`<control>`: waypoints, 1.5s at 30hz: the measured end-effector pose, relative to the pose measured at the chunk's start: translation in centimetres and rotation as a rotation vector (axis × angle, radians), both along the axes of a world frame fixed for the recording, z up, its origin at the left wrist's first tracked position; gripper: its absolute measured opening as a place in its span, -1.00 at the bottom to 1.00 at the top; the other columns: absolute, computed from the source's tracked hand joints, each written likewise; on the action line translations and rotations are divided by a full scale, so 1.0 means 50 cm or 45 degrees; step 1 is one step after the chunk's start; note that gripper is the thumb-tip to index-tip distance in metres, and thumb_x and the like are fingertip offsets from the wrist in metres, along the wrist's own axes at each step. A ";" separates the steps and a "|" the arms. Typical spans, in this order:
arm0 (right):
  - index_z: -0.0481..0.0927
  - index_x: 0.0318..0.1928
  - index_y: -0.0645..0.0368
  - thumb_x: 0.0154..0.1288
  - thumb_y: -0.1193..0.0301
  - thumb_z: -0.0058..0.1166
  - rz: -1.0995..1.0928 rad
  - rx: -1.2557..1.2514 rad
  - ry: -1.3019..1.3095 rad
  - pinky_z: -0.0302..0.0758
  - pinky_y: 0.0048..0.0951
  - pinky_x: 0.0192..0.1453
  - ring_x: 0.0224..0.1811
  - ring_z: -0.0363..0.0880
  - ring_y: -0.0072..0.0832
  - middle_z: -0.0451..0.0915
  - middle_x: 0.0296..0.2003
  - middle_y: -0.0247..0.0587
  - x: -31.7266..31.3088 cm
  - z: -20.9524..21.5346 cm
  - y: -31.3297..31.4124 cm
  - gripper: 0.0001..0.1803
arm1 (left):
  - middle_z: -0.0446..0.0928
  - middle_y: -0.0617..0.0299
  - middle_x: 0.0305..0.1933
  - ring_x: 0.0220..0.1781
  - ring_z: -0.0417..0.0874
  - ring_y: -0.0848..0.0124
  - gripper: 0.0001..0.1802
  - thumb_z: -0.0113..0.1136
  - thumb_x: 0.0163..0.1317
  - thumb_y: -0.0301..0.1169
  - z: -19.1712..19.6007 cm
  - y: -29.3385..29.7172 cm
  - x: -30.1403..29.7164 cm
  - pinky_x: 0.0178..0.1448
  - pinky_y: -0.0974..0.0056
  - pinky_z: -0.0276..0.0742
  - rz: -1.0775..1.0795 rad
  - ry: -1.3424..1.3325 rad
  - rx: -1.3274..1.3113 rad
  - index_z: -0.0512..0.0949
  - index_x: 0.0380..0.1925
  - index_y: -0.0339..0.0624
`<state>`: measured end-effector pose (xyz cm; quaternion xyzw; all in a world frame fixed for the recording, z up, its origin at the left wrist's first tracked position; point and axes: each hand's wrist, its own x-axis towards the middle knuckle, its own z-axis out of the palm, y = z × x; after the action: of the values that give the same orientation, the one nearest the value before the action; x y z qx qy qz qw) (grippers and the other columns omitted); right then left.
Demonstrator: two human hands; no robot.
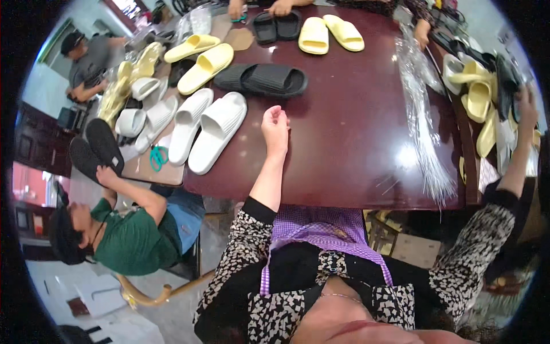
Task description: The person pairs slippers together by threading plastic ties through each pair and fastening them by hand.
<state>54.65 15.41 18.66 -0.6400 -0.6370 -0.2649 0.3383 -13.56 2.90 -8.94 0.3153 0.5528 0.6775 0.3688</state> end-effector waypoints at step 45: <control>0.41 0.14 0.33 0.27 0.29 0.05 0.713 -1.190 1.718 0.42 -0.56 -0.43 -0.36 0.52 -0.57 0.57 -0.24 -0.25 -0.709 -0.543 -0.136 -0.50 | 0.12 -0.02 0.35 0.23 0.40 0.14 -0.11 0.16 -0.16 -0.51 0.185 -0.181 -0.025 0.13 0.22 0.42 -1.250 1.296 0.251 0.11 0.31 -0.18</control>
<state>19.18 8.59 -8.50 -0.5535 -0.4779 0.5532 0.3991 -14.82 -6.17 0.33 0.8368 0.3867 0.2487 0.2972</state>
